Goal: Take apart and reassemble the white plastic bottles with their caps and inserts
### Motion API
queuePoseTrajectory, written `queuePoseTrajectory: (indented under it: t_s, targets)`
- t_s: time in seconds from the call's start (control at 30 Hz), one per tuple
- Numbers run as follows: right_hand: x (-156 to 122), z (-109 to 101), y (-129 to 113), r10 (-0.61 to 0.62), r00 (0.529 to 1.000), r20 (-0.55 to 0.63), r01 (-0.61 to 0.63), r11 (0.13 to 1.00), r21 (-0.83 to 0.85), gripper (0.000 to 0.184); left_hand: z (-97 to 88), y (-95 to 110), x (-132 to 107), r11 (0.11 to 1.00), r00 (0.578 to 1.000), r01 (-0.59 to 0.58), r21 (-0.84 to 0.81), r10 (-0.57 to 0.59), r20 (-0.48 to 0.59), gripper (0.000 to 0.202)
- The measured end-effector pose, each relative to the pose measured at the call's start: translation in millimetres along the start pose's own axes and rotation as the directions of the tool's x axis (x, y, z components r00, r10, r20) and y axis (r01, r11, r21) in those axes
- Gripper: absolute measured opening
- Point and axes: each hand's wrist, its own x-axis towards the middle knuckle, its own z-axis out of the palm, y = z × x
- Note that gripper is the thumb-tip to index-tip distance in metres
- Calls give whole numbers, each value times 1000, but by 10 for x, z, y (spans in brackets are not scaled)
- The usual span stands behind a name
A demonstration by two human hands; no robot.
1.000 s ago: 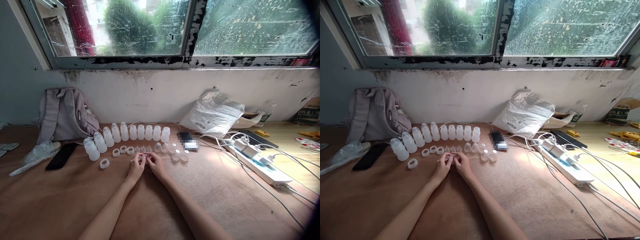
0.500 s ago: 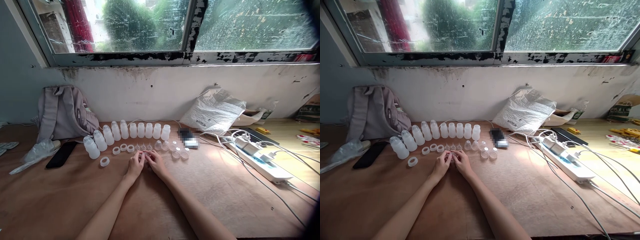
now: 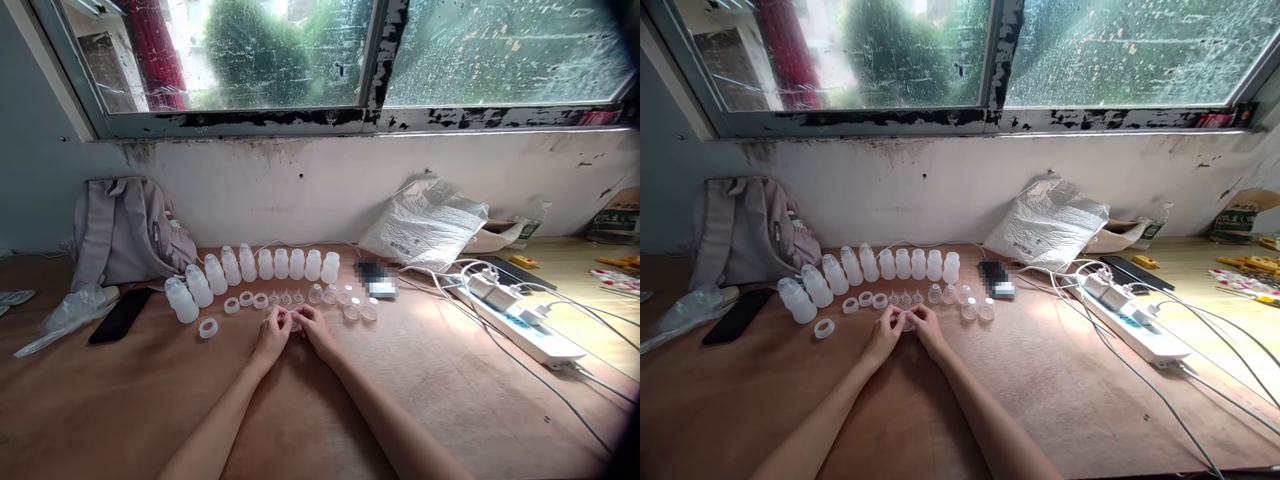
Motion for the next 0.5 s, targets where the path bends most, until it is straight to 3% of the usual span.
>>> queuePoseTrajectory:
  t_s: [0.17,0.37,0.5]
  targets:
    - [13,5,33,-62,998,-20,61,996,-70,13,27,-31,-1,999,1000,-22,-25,22,9,10]
    - [3,11,32,-53,998,-45,46,989,-137,25,42,-21,-5,988,994,108,-108,-111,-20,15]
    - [-50,14,-28,-172,985,-7,161,936,-312,23,-11,-11,-1,995,998,56,80,-54,-35,13]
